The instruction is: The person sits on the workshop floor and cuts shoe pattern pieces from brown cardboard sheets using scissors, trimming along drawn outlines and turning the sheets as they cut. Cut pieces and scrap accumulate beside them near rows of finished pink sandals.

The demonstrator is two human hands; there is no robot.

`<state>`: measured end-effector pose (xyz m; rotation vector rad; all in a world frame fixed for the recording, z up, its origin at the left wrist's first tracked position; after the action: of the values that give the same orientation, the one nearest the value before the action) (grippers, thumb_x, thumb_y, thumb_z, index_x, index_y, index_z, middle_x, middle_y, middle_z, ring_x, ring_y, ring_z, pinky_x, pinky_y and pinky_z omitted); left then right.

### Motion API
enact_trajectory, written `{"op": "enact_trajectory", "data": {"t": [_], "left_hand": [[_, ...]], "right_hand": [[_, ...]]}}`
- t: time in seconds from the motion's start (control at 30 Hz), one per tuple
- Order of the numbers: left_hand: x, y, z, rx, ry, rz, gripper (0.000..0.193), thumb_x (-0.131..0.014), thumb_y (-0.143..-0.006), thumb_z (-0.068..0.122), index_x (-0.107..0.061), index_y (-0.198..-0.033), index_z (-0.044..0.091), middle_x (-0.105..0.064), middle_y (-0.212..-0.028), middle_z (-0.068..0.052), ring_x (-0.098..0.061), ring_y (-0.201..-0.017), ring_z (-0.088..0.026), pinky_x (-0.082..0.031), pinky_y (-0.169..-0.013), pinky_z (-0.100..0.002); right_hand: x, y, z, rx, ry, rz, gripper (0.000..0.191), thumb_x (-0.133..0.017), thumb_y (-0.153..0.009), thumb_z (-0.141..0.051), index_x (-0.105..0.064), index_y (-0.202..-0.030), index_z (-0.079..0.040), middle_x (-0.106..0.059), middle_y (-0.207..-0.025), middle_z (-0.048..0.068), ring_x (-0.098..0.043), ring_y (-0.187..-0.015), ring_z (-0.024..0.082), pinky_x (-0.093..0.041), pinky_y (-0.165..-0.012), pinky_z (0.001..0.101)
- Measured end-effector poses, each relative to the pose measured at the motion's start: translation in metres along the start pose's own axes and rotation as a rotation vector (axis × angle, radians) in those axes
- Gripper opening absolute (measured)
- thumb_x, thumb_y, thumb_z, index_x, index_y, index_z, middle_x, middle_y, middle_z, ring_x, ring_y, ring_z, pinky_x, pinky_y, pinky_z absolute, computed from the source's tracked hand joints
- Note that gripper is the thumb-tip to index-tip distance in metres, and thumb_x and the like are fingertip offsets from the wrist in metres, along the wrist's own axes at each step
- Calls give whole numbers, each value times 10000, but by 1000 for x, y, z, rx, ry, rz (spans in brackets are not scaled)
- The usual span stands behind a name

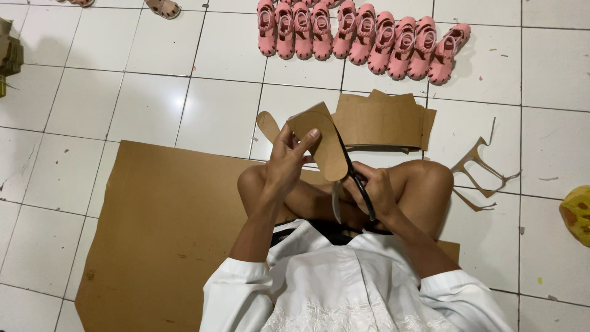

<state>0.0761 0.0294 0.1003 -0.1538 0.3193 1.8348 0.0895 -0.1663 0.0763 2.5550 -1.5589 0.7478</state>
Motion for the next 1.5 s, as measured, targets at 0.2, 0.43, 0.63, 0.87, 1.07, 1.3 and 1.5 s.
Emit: {"op": "enact_trajectory", "data": {"t": [0.2,0.43,0.63,0.87,1.07,1.3,1.5], "left_hand": [[1,0,3,-28,69,-24,430,-695,-980,188,-529,-1335,12,-665,-1074,-78,-696,-953,-134,-662,-690,-312],[-4,7,15,-63,9,1,419,-689,-975,211,-543,-1322,26,-670,-1022,-77,-711,-917,-127,-675,-687,-293],[-10,18,25,-103,-66,29,422,-688,-983,230,-554,-1328,28,-662,-1016,-74,-695,-888,-118,-677,-690,-277],[-21,31,22,-84,-115,-16,402,-686,-982,262,-576,-1277,11,-695,-1012,-65,-717,-875,-102,-660,-681,-266],[-21,30,19,-58,-122,-32,377,-685,-979,257,-590,-1252,16,-700,-997,-42,-713,-872,-87,-652,-678,-246],[-18,25,14,-9,-122,-48,386,-695,-981,244,-606,-1269,3,-693,-981,-41,-673,-824,-74,-594,-637,-241],[-17,22,21,-91,-89,-23,364,-680,-1018,227,-632,-1273,-29,-693,-940,-54,-661,-794,-86,-622,-678,-268]], "right_hand": [[-1,2,-4,-23,-24,7,220,-711,-882,-198,-712,-943,13,-443,-520,39,-419,-473,115,-369,-451,312],[-5,-2,-16,22,-191,-67,300,-610,-938,-204,-663,-1138,14,-675,-756,54,-578,-626,96,-484,-578,270],[-2,-3,-24,36,-106,-19,326,-648,-943,-204,-668,-1170,29,-719,-801,135,-669,-694,163,-530,-627,315],[3,-10,-30,38,-138,-9,301,-628,-915,-136,-672,-1160,33,-760,-903,174,-747,-819,180,-578,-701,319],[3,-8,-28,5,-210,-9,249,-630,-915,-92,-676,-1119,43,-763,-874,160,-713,-813,135,-569,-684,286],[5,-5,-16,-42,-82,21,176,-567,-895,-27,-692,-995,44,-664,-658,148,-591,-579,141,-457,-535,306],[4,-7,-22,-5,-76,23,213,-564,-886,-32,-702,-1035,34,-676,-664,141,-598,-553,145,-458,-519,306]]}}
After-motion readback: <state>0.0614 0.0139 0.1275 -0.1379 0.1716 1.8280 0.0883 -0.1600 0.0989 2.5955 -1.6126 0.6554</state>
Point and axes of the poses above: each hand's wrist, its own y-axis away from the middle knuckle, its own x-axis out of the back of the hand, z = x × y, the point moved 7 cm from there along -y, towards the middle knuckle
